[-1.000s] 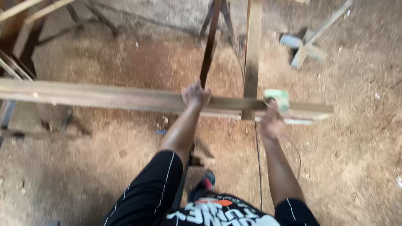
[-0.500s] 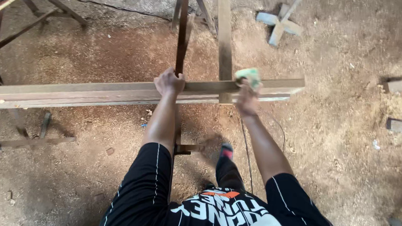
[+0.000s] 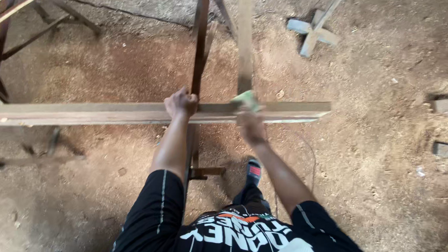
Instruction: The person sands the surfaces and edges of a large wooden frame by hand using a piece of sandpaper, moving around the frame to reach different sections.
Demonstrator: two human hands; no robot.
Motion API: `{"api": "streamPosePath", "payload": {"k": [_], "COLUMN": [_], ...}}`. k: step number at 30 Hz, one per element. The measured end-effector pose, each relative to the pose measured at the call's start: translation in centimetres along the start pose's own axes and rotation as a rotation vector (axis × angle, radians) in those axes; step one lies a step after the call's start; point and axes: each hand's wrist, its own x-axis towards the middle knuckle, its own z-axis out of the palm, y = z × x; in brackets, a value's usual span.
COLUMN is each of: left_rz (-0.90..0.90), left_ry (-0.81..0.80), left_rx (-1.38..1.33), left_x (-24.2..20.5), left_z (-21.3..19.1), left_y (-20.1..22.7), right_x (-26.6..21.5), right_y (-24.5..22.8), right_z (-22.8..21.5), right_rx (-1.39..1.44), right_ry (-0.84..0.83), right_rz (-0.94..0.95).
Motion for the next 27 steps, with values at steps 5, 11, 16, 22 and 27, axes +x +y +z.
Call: {"api": "streamPosePath", "payload": {"k": [5,11,16,22,27], "left_rz": [0.004,-0.087,-0.087,-0.063,-0.075], "left_ry": [0.009,-0.083,-0.03,0.032,-0.003], "left_rx": [0.009,0.075,0.107,0.098,0.075], "left_x": [-0.6,-0.4,0.3,0.5,0.5], "left_z": [-0.1,-0.2,0.3,0.9,1.6], "left_y": [0.5,1.0,1.0,0.6,0.0], "right_x": [-1.2,-1.5,1.5,1.6,0.5], "right_y": [5.0,9.1,4.9,7.6,10.5], "right_z": [-6.3,-14.0,-6.4,-9.3,-16.6], "right_rx": [-0.143,-0.326,0.065,0.085,-0.289], "right_ry": [-0.082,0.084,-0.037,-0.025,0.059], "right_rz": [-0.039,-0.248,-0.176,-0.232,-0.153]}}
